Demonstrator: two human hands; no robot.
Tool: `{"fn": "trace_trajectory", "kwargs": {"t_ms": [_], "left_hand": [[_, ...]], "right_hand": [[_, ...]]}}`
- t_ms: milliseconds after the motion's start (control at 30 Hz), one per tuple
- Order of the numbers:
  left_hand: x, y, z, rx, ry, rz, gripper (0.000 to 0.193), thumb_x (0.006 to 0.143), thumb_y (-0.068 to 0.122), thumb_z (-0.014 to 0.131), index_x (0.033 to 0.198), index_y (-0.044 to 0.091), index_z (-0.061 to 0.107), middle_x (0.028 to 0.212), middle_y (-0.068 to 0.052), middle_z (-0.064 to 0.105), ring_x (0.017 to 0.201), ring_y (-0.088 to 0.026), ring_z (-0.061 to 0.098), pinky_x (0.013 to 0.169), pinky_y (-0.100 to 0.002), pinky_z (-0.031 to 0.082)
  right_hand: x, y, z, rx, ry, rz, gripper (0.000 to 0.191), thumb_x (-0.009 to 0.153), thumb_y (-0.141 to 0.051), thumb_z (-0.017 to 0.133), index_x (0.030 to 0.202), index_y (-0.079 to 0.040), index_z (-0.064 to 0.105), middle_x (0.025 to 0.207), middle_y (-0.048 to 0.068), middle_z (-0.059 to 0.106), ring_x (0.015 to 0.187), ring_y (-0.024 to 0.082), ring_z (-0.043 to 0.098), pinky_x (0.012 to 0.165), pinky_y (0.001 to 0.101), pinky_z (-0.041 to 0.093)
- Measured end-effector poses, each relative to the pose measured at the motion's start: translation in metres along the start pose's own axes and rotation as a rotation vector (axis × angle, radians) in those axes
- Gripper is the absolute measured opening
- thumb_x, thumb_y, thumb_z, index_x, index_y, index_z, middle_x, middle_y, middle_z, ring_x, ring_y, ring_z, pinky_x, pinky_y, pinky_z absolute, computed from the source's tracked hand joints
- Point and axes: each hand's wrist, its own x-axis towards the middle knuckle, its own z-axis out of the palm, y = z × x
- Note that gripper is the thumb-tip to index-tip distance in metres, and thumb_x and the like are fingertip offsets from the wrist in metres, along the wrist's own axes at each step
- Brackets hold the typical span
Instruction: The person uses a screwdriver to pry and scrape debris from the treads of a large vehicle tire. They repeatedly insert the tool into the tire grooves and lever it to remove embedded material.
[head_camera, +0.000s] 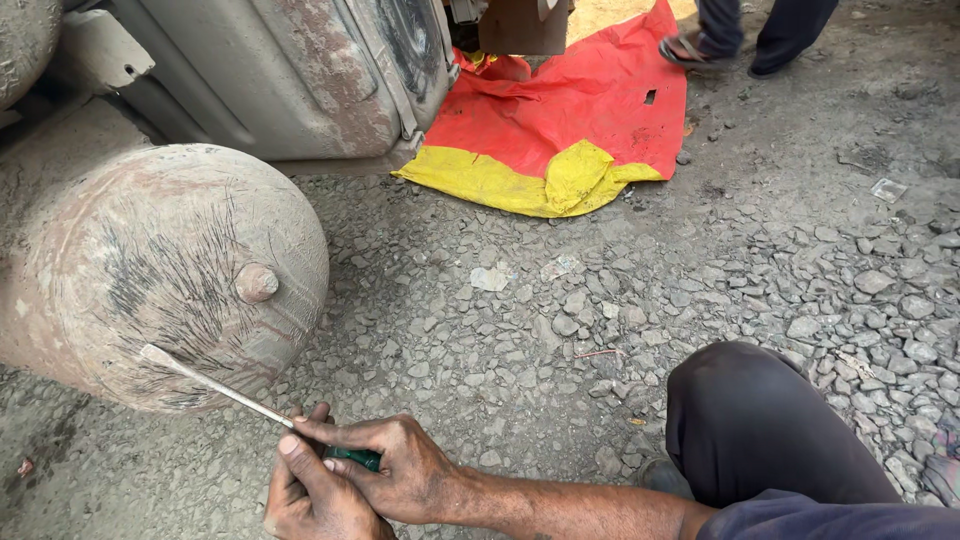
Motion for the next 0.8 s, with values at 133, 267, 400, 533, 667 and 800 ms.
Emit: {"fn": "trace_trajectory", "kwargs": {"t_ms": [133,267,400,533,667,800], "left_hand": [[-0.001,0.001,0.0,-0.01,0.016,0.024,0.049,0.114,0.027,0.043,0.121,-0.017,0.063,0.111,-0.027,0.072,0.101,-0.032,0.074,0.083,-0.039,0.062],[-0.003,0.001,0.0,-0.039,0.056,0.116,0.042,0.111,0.024,0.051,0.119,-0.014,0.066,0.111,-0.024,0.074,0.101,-0.029,0.073,0.087,-0.037,0.061],[-0.008,0.0,0.0,0.167,0.071,0.211,0.037,0.112,0.027,0.055,0.113,-0.005,0.074,0.111,-0.016,0.078,0.103,-0.026,0.074,0.089,-0.037,0.059],[-0.011,0.001,-0.003,0.237,0.151,0.27,0.03,0.107,0.028,0.063,0.111,0.003,0.078,0.1,-0.01,0.079,0.091,-0.021,0.074,0.078,-0.031,0.057],[-0.011,0.003,-0.005,-0.054,0.17,0.077,0.027,0.103,0.022,0.065,0.106,-0.002,0.077,0.083,-0.008,0.075,0.074,-0.012,0.064,0.063,-0.029,0.053],[-0.009,0.005,-0.006,-0.127,0.19,0.063,0.026,0.102,0.021,0.064,0.103,-0.002,0.077,0.078,-0.005,0.073,0.068,-0.008,0.064,0.056,-0.026,0.052]], "right_hand": [[-0.001,0.001,0.001,-0.01,-0.009,0.093,0.052,0.101,-0.007,0.066,0.152,-0.011,0.056,0.115,0.019,0.076,0.1,0.02,0.076,0.086,0.0326,0.062],[-0.002,0.005,0.002,-0.029,0.027,0.078,0.052,0.1,-0.008,0.067,0.151,-0.011,0.058,0.11,0.019,0.076,0.095,0.019,0.075,0.08,0.0319,0.061],[-0.003,0.011,0.004,-0.014,0.043,0.006,0.052,0.106,-0.031,0.065,0.151,-0.006,0.058,0.1,0.014,0.08,0.074,0.01,0.071,0.063,0.0294,0.059],[-0.005,0.019,0.005,-0.022,-0.036,0.083,0.095,0.091,-0.076,0.031,0.158,-0.011,0.048,0.069,0.009,0.073,0.044,0.006,0.058,0.037,0.0232,0.053],[-0.007,0.026,0.008,0.18,-0.007,0.004,0.062,0.108,-0.048,0.047,0.154,-0.006,0.048,0.139,0.017,0.068,0.062,0.009,0.059,0.055,0.0268,0.061],[-0.009,0.034,0.011,0.073,-0.079,-0.033,0.056,0.114,-0.028,0.053,0.164,-0.005,0.042,0.122,0.02,0.065,0.087,0.011,0.06,0.078,0.0266,0.055]]}}
